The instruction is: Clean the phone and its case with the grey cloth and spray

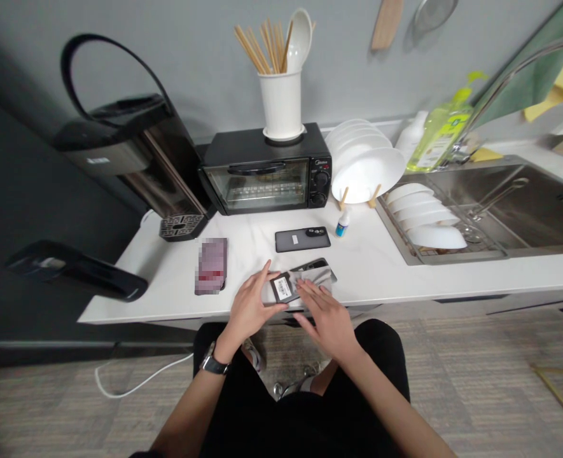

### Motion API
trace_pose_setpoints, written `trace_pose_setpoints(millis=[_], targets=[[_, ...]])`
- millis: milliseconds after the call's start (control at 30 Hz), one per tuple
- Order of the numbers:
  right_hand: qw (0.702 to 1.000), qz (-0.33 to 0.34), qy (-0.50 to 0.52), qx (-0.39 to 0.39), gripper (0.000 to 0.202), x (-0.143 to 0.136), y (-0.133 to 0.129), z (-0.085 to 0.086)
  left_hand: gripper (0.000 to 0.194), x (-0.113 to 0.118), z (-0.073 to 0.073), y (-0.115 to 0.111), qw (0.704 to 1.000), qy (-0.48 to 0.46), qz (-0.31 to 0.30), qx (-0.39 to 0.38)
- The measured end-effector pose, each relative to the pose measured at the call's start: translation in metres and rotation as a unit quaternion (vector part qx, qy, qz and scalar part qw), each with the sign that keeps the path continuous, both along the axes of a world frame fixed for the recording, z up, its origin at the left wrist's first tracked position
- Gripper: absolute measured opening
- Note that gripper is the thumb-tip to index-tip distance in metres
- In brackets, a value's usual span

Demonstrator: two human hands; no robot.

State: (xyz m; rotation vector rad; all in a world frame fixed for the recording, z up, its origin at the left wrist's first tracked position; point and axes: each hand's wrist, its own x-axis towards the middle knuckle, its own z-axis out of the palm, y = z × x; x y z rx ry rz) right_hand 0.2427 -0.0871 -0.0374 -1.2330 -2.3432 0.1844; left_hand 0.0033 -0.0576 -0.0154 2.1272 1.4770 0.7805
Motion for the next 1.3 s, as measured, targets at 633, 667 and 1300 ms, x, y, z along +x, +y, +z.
trace_pose_setpoints(millis=[633, 667, 1300], targets=[[1.0, -0.007, -0.008, 0.023, 0.066, -0.002, 0.012, -0.003, 0.118, 0.002, -0.001, -0.001, 1.0, 0.001, 0.004, 0.004], [0.999, -0.04, -0.008, 0.036, 0.067, 0.0, 0.016, -0.004, 0.119, 0.003, -0.001, -0.001, 1.0, 0.001, 0.006, 0.005], [0.999, 0.027, -0.021, 0.019, 0.067, -0.017, 0.025, 0.002, 0.114, 0.003, -0.002, 0.001, 0.999, 0.025, 0.022, -0.001]])
